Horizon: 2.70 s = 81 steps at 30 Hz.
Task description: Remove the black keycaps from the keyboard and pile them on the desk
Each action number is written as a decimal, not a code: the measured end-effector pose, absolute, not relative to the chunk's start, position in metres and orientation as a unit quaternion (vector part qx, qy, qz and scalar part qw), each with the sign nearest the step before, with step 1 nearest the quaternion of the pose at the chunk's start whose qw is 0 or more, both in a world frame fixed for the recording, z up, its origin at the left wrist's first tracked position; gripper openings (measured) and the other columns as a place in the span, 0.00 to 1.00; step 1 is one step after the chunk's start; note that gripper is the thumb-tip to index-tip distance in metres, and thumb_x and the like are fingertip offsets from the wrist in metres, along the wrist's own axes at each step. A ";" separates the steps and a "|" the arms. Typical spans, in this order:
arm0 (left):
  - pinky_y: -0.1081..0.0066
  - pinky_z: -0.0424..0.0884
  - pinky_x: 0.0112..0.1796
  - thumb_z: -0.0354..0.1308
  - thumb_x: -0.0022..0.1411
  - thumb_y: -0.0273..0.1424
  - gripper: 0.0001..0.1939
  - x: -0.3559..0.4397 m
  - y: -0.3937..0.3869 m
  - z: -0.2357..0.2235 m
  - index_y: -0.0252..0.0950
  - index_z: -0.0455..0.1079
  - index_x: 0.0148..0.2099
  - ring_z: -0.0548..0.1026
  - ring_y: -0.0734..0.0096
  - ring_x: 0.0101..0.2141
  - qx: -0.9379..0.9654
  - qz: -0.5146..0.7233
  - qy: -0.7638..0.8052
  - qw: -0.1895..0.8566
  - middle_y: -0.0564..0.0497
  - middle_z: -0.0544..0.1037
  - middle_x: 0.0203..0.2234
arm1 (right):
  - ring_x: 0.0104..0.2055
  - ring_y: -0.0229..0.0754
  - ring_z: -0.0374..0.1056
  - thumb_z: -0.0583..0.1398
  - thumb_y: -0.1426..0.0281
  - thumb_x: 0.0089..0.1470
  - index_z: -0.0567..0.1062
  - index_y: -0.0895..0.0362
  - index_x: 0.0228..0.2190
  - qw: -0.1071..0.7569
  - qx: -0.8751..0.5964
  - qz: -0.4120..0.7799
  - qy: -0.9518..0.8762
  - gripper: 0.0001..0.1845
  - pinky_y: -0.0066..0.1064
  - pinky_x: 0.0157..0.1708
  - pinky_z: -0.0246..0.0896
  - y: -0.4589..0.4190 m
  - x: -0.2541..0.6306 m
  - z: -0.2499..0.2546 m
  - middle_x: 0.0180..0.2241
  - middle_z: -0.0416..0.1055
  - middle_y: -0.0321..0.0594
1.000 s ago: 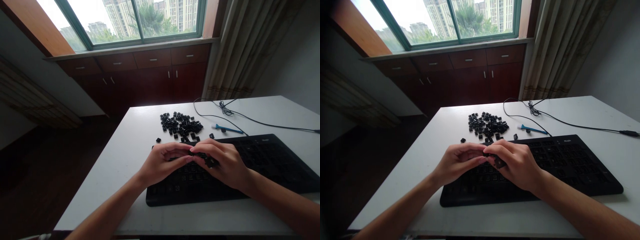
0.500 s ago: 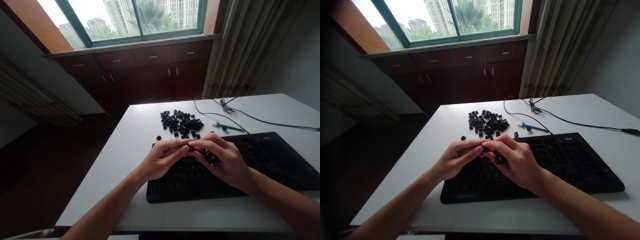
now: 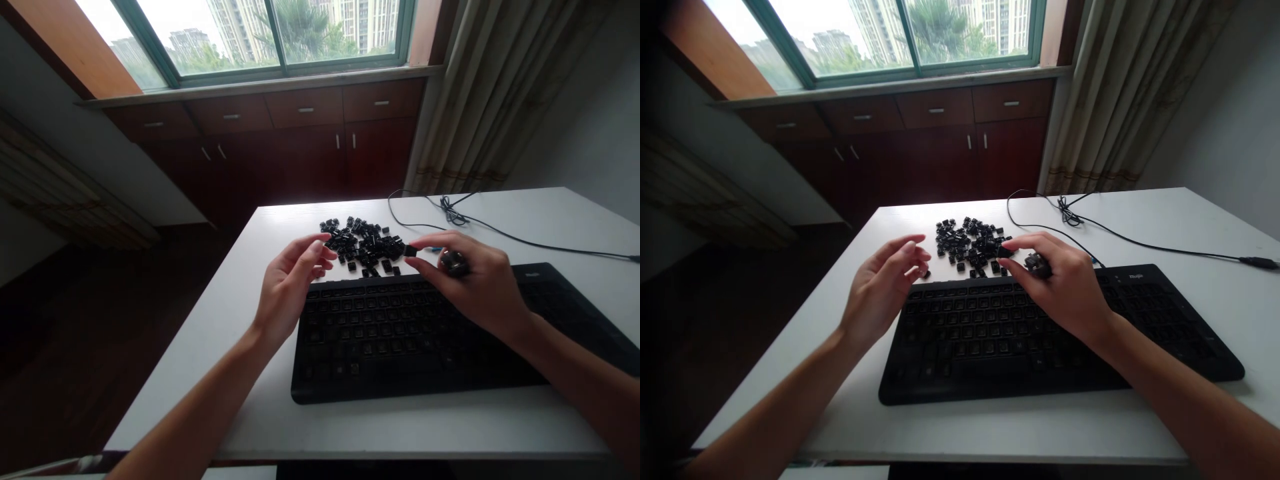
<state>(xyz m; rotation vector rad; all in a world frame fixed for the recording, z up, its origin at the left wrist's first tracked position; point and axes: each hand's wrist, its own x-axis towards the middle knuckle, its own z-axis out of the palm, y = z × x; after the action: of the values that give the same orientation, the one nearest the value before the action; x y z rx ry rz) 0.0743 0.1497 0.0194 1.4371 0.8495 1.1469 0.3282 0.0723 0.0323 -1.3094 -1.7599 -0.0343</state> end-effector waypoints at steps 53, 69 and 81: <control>0.71 0.75 0.32 0.37 0.76 0.42 0.25 0.058 0.148 0.005 0.34 0.65 0.61 0.79 0.73 0.32 0.865 0.367 0.147 0.310 0.44 0.80 0.39 | 0.43 0.42 0.75 0.64 0.70 0.59 0.76 0.54 0.45 0.373 -0.509 -0.038 -0.774 0.12 0.34 0.45 0.73 0.068 0.321 0.018 0.44 0.76 0.39; 0.58 0.70 0.49 0.37 0.76 0.41 0.24 0.068 0.140 0.012 0.37 0.61 0.64 0.80 0.68 0.38 0.891 0.288 0.144 0.320 0.45 0.79 0.46 | 0.42 0.43 0.76 0.64 0.70 0.59 0.75 0.53 0.46 0.364 -0.508 -0.023 -0.780 0.12 0.35 0.45 0.73 0.069 0.323 0.018 0.44 0.77 0.39; 0.56 0.66 0.54 0.37 0.75 0.42 0.25 0.072 0.136 0.015 0.38 0.56 0.67 0.76 0.62 0.49 0.893 0.238 0.123 0.361 0.42 0.75 0.53 | 0.43 0.42 0.75 0.63 0.69 0.59 0.75 0.52 0.46 0.360 -0.513 -0.008 -0.779 0.12 0.35 0.45 0.72 0.069 0.323 0.013 0.45 0.76 0.39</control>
<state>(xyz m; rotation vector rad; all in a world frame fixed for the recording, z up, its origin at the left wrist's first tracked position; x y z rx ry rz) 0.0716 0.1361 0.0150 2.3019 0.3172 0.6135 0.3231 0.0694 0.0133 -1.3226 -2.0085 -0.0216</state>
